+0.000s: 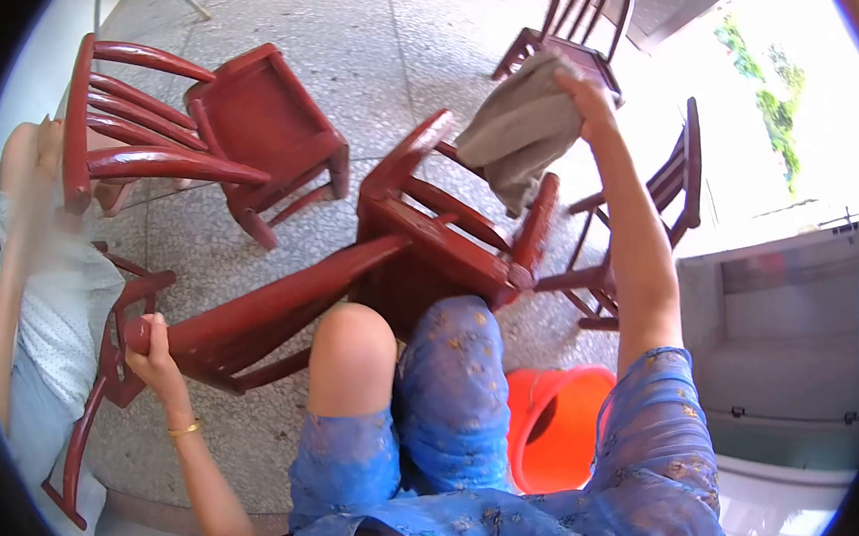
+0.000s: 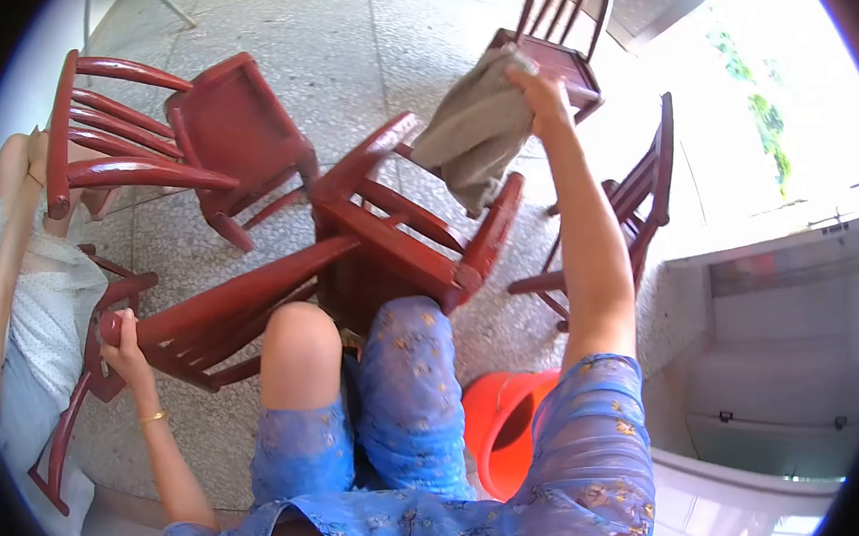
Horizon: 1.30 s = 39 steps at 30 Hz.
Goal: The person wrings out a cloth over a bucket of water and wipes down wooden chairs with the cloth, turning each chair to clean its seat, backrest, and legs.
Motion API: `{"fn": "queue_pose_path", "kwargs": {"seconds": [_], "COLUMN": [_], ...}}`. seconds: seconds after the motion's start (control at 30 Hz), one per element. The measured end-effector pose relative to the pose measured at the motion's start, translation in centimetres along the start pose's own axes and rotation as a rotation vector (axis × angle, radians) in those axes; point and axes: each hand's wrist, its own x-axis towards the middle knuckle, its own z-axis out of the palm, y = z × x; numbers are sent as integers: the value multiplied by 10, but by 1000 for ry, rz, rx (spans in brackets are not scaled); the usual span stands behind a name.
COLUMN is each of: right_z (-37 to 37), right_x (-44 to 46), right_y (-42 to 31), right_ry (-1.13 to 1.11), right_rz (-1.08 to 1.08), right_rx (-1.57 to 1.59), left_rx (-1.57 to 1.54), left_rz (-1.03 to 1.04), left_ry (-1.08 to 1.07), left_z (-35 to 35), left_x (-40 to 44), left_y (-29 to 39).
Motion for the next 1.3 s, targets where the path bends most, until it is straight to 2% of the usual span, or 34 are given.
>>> {"fn": "queue_pose_path", "kwargs": {"seconds": [0.07,0.13,0.2,0.23,0.27,0.33,0.37,0.4,0.47,0.53,0.57,0.67,0.73,0.77,0.83,0.87,0.9,1.0,1.07,1.1,1.13,1.2,1.23,1.3], "right_z": [-27,-41,-45,-55,-39,-32,-18,-14,-26,-34,-35,-50,-71,-72,-80,-87,-90,-75,-72,-64,-58,-48,-44,-45], "right_x": [-63,-141,-207,-218,-253,-253,-259,-258,-233,-206,-193,-131,-83,-79,-52,-33,-14,-71,-82,-104,-126,-152,-175,-196], "right_y": [-41,-67,-56,-31,-36,53,126,142,177,181,179,212,229,216,228,254,285,243,254,240,224,216,192,181], "right_ry": [-12,11,13,-31,-105,-363,-88,-5,121,186,210,316,228,210,214,205,325,243,465,420,443,369,427,400], "right_rz": [-220,-277,-241,-117,21,-86,-318,-362,-284,-261,-248,-192,-125,-56,45,78,29,32,-65,-126,-84,-141,-84,-157], "right_rx": [41,-110,-170,-256,-390,-666,-1075,-925,-922,-689,-794,-746,-695,-531,-245,-87,-20,374,156,337,403,812,833,858], "left_rx": [26,5,31,30,11,-3,0,3,41,72,55,21,-33,-24,-158,-149,-117,-98,-37,-53,-56,-28,-33,-2], "left_rz": [17,19,69,74,54,41,63,84,110,152,152,133,70,73,86,86,86,53,88,86,99,222,236,305], "left_ry": [31,22,49,48,53,55,30,7,-12,-45,-39,-36,-136,-143,-387,-397,-452,-498,-421,-425,-433,-427,-435,-498], "left_z": [-2,-4,-5,-5,-2,2,4,7,14,16,15,17,16,12,5,4,1,7,21,30,40,60,71,88], "left_x": [-2,-7,-14,-15,-17,-19,-19,-19,-16,-10,-7,-2,-1,0,3,8,13,19,21,23,28,37,39,33], "left_y": [-5,-9,-11,-8,-5,5,11,17,32,34,30,28,37,42,52,53,54,70,86,97,104,120,132,164]}}
